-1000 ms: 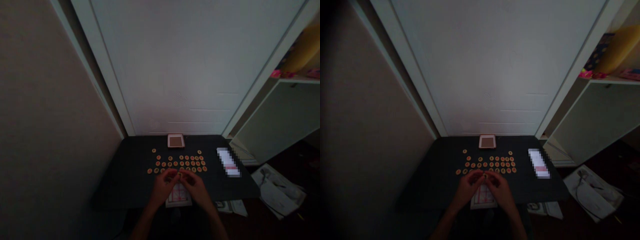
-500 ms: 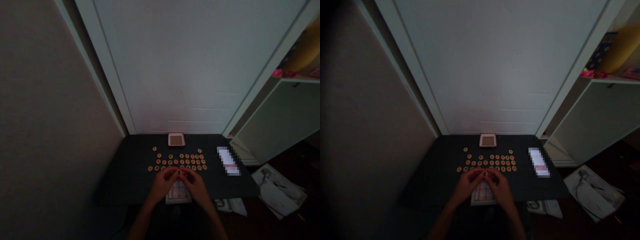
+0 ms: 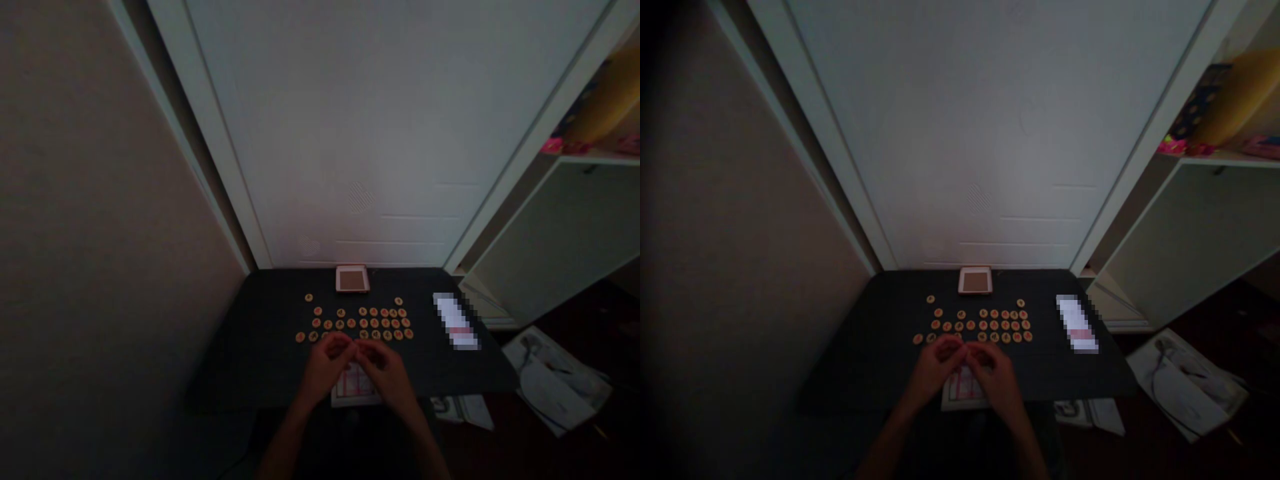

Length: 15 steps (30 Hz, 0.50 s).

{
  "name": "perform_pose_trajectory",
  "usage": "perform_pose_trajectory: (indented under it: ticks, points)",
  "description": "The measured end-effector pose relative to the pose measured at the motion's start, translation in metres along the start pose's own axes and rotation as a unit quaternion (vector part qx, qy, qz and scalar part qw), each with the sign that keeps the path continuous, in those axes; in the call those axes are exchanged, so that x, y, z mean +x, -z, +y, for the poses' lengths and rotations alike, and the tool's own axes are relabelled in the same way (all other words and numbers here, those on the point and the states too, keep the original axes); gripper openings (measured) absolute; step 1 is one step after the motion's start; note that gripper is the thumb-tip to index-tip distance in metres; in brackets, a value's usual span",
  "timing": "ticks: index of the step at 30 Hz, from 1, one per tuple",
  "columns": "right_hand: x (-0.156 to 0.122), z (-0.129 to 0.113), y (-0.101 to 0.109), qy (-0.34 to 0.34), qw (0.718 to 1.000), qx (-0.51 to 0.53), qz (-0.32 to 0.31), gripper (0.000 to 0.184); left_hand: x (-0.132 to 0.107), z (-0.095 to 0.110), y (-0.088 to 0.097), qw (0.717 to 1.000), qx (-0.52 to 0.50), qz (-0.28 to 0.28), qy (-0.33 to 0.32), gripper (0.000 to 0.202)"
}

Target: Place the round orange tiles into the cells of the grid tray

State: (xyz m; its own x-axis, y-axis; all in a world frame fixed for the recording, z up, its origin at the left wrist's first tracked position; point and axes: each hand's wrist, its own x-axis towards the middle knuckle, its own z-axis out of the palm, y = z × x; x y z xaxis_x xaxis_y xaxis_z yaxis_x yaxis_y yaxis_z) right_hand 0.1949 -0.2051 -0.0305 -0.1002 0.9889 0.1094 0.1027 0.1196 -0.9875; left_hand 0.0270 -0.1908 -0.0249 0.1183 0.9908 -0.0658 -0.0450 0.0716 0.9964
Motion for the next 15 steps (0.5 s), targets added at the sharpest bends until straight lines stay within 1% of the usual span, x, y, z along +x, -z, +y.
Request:
perform_pose_trajectory:
  ticks: [4, 10, 15]
  points:
    - [-0.0003, -0.0002, -0.0018, -0.008, 1.000, -0.001, 0.015, 0.037, -0.0003, 0.0028, -0.0001, 1.000, 0.008, 0.007, -0.011, 0.026]
    - [0.0019, 0.0005, -0.0031, -0.018, 1.000, 0.007, 0.021, 0.040, -0.0022, 0.0081, 0.0051, 0.999, 0.011, -0.029, -0.018, 0.028]
    - [0.0040, -0.0027, -0.0026, -0.028, 0.999, 0.027, 0.021, 0.039, -0.0032, 0.0100, 0.0052, 0.998, -0.023, -0.061, -0.020, 0.032]
